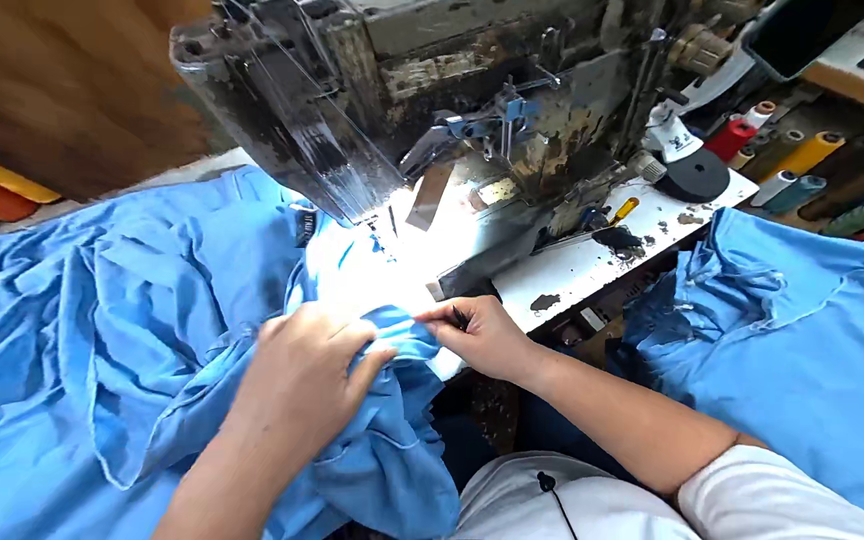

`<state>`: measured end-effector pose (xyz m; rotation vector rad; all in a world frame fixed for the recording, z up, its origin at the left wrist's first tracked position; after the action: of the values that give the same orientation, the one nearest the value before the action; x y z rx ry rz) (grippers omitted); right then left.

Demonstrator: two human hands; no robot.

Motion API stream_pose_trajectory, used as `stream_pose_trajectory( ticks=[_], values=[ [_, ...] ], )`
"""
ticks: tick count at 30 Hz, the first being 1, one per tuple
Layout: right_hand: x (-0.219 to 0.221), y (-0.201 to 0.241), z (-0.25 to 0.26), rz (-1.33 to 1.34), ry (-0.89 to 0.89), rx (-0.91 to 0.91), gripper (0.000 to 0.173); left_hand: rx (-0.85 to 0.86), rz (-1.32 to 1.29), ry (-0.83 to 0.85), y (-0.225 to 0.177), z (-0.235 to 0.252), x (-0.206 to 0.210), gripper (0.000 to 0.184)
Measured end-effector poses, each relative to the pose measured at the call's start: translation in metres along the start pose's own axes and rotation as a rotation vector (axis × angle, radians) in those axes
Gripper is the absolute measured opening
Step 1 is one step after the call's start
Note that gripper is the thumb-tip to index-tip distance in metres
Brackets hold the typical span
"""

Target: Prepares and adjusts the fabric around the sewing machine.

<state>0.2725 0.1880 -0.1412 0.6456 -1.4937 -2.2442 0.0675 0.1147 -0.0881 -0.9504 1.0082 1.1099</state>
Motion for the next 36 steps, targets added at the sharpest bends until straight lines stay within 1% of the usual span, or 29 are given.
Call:
stream_pose_trajectory(
  ticks=[2, 4, 5, 7, 8, 9, 10, 11, 12, 13, 14, 16, 19, 20, 21, 22, 24, 25, 29, 30, 31, 33, 36],
  values=[
    [0.000, 0.003, 0.001, -0.051, 0.032, -0.007, 0.021, -0.045, 0.172, -0.001, 0.010, -0.033, -0.006, 0.056],
    [0.001, 0.010, 0.005, -0.120, 0.079, -0.057, 0.020, -0.105, 0.268, 0.058, 0.006, -0.051, -0.016, 0.051],
    [0.002, 0.015, 0.008, -0.181, 0.093, -0.116, 0.020, -0.103, 0.254, 0.081, -0.002, -0.056, -0.020, 0.047],
    [0.002, 0.023, 0.022, -0.359, 0.068, -0.330, 0.023, -0.066, 0.116, 0.092, -0.022, -0.060, -0.030, 0.038],
    [0.000, 0.025, 0.032, -0.449, 0.052, -0.443, 0.027, -0.063, 0.020, 0.082, -0.029, -0.060, -0.038, 0.038],
    [-0.004, 0.028, 0.044, -0.521, 0.097, -0.488, 0.033, -0.075, -0.047, 0.047, -0.034, -0.058, -0.049, 0.038],
    [-0.007, 0.031, 0.056, -0.569, 0.191, -0.460, 0.037, -0.079, -0.053, -0.018, -0.035, -0.055, -0.063, 0.037],
    [-0.010, 0.035, 0.066, -0.601, 0.307, -0.374, 0.037, -0.073, -0.046, -0.088, -0.035, -0.051, -0.078, 0.036],
    [-0.011, 0.039, 0.075, -0.631, 0.407, -0.282, 0.035, -0.069, -0.056, -0.138, -0.034, -0.047, -0.092, 0.034],
    [-0.011, 0.043, 0.081, -0.629, 0.467, -0.228, 0.031, -0.065, -0.083, -0.176, -0.034, -0.042, -0.103, 0.031],
    [-0.011, 0.047, 0.085, -0.605, 0.483, -0.214, 0.024, -0.060, -0.113, -0.202, -0.035, -0.038, -0.111, 0.029],
    [-0.011, 0.052, 0.082, -0.482, 0.445, -0.265, 0.017, -0.026, -0.178, -0.239, -0.040, -0.032, -0.117, 0.024],
    [-0.009, 0.056, 0.067, -0.246, 0.320, -0.489, 0.012, 0.087, -0.312, -0.306, -0.052, -0.028, -0.113, 0.015],
    [-0.009, 0.058, 0.065, -0.230, 0.296, -0.552, 0.011, 0.127, -0.349, -0.317, -0.057, -0.027, -0.111, 0.014],
    [-0.010, 0.058, 0.067, -0.272, 0.291, -0.579, 0.012, 0.166, -0.378, -0.320, -0.062, -0.026, -0.109, 0.013],
    [-0.010, 0.054, 0.070, -0.353, 0.310, -0.552, 0.012, 0.203, -0.400, -0.318, -0.065, -0.025, -0.106, 0.013],
    [-0.010, 0.042, 0.078, -0.498, 0.375, -0.439, 0.014, 0.261, -0.426, -0.318, -0.065, -0.024, -0.102, 0.014],
    [-0.010, 0.038, 0.080, -0.519, 0.385, -0.403, 0.014, 0.271, -0.432, -0.326, -0.063, -0.023, -0.102, 0.014],
    [-0.015, 0.039, 0.078, -0.424, 0.401, -0.225, 0.018, 0.236, -0.446, -0.373, -0.045, -0.027, -0.106, 0.015],
    [-0.015, 0.038, 0.078, -0.409, 0.391, -0.197, 0.019, 0.224, -0.450, -0.379, -0.044, -0.027, -0.107, 0.016],
    [-0.014, 0.036, 0.078, -0.405, 0.376, -0.210, 0.019, 0.217, -0.452, -0.387, -0.043, -0.027, -0.108, 0.016],
    [-0.009, 0.032, 0.074, -0.389, 0.321, -0.340, 0.016, 0.209, -0.459, -0.395, -0.046, -0.027, -0.109, 0.015],
    [-0.003, 0.049, 0.056, -0.326, 0.223, -0.663, 0.013, 0.258, -0.478, -0.371, -0.054, -0.027, -0.106, 0.014]
  ],
)
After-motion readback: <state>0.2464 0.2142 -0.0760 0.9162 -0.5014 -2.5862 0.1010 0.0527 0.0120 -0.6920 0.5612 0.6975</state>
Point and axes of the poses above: each hand's wrist, its own z-axis towards the middle knuckle, its own x-axis out of the palm, y = z × x, the point moved 3 cm from there along z, towards the middle knuckle, and after that the axes turned 8 degrees about -x, right-handed, at the moved point
